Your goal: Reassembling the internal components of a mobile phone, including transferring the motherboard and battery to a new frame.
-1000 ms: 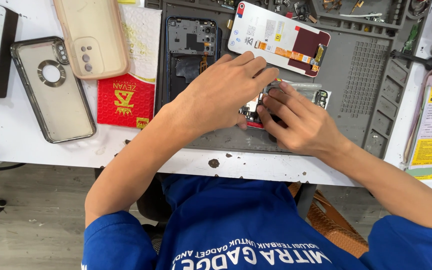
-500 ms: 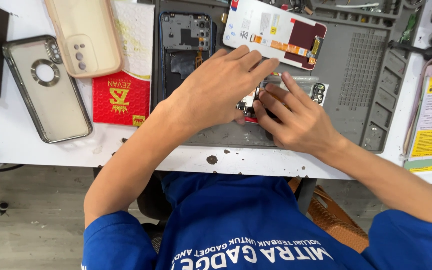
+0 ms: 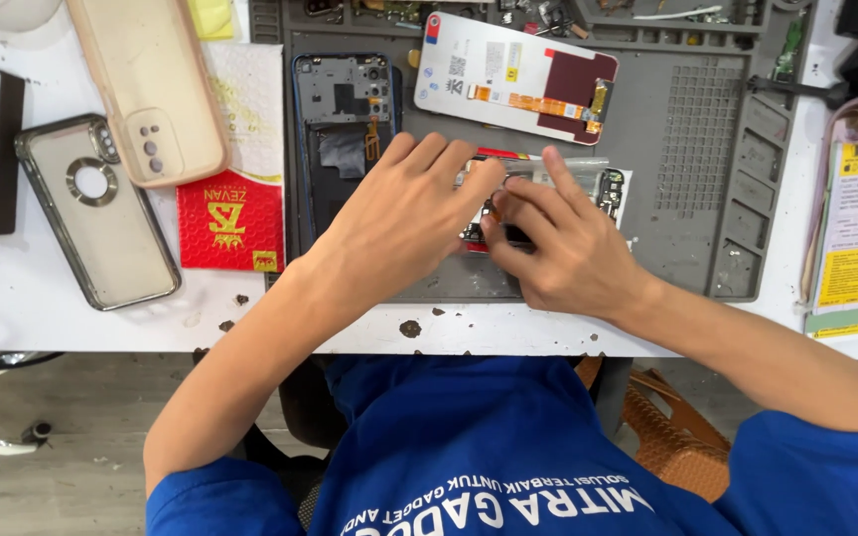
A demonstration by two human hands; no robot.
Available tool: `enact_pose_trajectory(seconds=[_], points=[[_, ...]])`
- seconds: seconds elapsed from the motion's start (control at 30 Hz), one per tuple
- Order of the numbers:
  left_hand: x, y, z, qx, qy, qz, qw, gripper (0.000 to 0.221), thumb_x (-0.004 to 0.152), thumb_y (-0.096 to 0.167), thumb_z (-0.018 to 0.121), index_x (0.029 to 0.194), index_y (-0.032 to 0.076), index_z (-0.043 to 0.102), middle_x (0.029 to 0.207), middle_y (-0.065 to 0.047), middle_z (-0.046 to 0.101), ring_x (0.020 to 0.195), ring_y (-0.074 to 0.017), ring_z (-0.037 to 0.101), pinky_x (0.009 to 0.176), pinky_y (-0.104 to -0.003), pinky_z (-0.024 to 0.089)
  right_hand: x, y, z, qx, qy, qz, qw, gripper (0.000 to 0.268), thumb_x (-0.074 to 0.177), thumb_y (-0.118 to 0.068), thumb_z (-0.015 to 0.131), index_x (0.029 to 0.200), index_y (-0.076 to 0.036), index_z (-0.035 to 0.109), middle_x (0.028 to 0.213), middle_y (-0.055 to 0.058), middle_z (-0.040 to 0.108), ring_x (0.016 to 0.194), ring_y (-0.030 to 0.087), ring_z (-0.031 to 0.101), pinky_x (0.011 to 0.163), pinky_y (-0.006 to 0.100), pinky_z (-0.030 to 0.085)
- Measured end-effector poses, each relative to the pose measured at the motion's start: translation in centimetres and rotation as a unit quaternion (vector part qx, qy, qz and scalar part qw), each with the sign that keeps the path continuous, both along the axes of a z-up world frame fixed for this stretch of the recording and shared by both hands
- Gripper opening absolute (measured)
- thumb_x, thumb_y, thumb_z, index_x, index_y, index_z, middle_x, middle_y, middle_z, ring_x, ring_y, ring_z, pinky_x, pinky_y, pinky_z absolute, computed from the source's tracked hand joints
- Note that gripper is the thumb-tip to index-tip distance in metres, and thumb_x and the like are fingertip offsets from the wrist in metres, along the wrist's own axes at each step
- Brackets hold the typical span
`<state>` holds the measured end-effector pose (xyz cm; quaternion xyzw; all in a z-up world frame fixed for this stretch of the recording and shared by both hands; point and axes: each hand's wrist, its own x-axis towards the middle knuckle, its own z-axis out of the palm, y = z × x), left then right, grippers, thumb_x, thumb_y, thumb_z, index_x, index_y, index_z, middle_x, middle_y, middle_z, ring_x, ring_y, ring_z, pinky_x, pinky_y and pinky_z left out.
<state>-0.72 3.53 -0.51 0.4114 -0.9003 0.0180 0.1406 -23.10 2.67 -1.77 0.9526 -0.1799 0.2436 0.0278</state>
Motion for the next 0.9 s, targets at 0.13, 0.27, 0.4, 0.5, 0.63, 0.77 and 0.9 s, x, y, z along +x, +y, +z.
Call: enact_pose_trajectory(seconds=[0.13, 0.27, 0.4, 0.5, 0.63, 0.77, 0.9], points=[[0.4, 1.2, 0.2, -0.010, 0.033, -0.012, 0.999, 0.044, 0.080, 0.015, 0.081, 0.113, 0.010, 0.053, 0.121, -0.016, 0.061, 0.103, -0.0308, 0.061, 0.085, -0.041, 0.046, -0.8, -0.5, -0.4, 0.111, -0.018, 0.022, 0.993, 0.021, 0.090, 0.010, 0.051, 0.096, 0.000, 0.068, 0.105, 0.020, 0.064, 0.103, 0.037, 0.064, 0.120, 0.069, 0.027], [1.0, 2.6, -0.4, 0.021, 0.081, -0.022, 0.996, 0.009, 0.097, 0.007, 0.069, 0.102, 0.010, 0.061, 0.138, -0.030, 0.054, 0.133, -0.0431, 0.057, 0.111, -0.056, 0.045, -1.8, -0.7, -0.1, 0.260, -0.104, 0.039, 0.959, 0.042, 0.081, 0.015, 0.046, 0.112, 0.004, 0.072, 0.119, 0.019, 0.069, 0.120, 0.041, 0.064, 0.124, 0.075, 0.016], [0.7, 3.6, 0.2, 0.006, 0.047, -0.018, 0.999, 0.041, 0.092, -0.008, 0.065, 0.129, 0.011, 0.059, 0.143, -0.035, 0.050, 0.133, -0.0469, 0.057, 0.118, -0.062, 0.035, -2.9, -1.1, 0.6, 0.176, -0.176, -0.012, 0.968, 0.032, 0.083, 0.014, 0.052, 0.099, 0.001, 0.076, 0.101, 0.016, 0.073, 0.104, 0.037, 0.066, 0.121, 0.069, 0.031], [-0.3, 4.1, 0.4, -0.028, 0.037, 0.002, 0.999, 0.023, 0.100, 0.000, 0.064, 0.122, 0.007, 0.065, 0.140, -0.035, 0.054, 0.131, -0.0463, 0.059, 0.117, -0.065, 0.036, -4.1, -3.0, 1.1, 0.125, -0.150, -0.099, 0.976, 0.037, 0.075, 0.015, 0.057, 0.098, -0.007, 0.077, 0.095, 0.009, 0.070, 0.099, 0.029, 0.059, 0.117, 0.061, 0.034], [-2.1, 4.7, 0.4, -0.073, -0.026, 0.038, 0.996, 0.008, 0.102, 0.007, 0.060, 0.106, 0.007, 0.067, 0.142, -0.035, 0.056, 0.131, -0.0470, 0.059, 0.118, -0.065, 0.037, -5.1, -6.9, 2.1, 0.179, -0.051, -0.157, 0.970, 0.025, 0.097, -0.004, 0.070, 0.122, -0.001, 0.071, 0.118, 0.015, 0.069, 0.111, 0.032, 0.055, 0.101, 0.045, 0.037], [-2.8, 4.6, 0.5, -0.103, -0.049, 0.039, 0.993, 0.013, 0.101, 0.005, 0.061, 0.088, 0.007, 0.064, 0.144, -0.036, 0.053, 0.131, -0.0444, 0.061, 0.118, -0.059, 0.042, -4.0, -9.6, 3.1, 0.266, 0.086, -0.164, 0.946, 0.073, 0.087, -0.044, 0.081, 0.144, -0.003, 0.058, 0.135, 0.019, 0.061, 0.117, 0.035, 0.049, 0.097, 0.048, 0.036], [-2.5, 5.0, -0.1, -0.107, -0.054, 0.046, 0.992, 0.011, 0.103, 0.009, 0.064, 0.093, 0.006, 0.067, 0.145, -0.035, 0.053, 0.135, -0.0437, 0.058, 0.119, -0.059, 0.041, -3.4, -10.2, 2.2, 0.173, 0.124, -0.154, 0.965, 0.094, 0.077, -0.054, 0.089, 0.147, -0.001, 0.057, 0.128, 0.015, 0.056, 0.112, 0.034, 0.048, 0.097, 0.047, 0.039]])
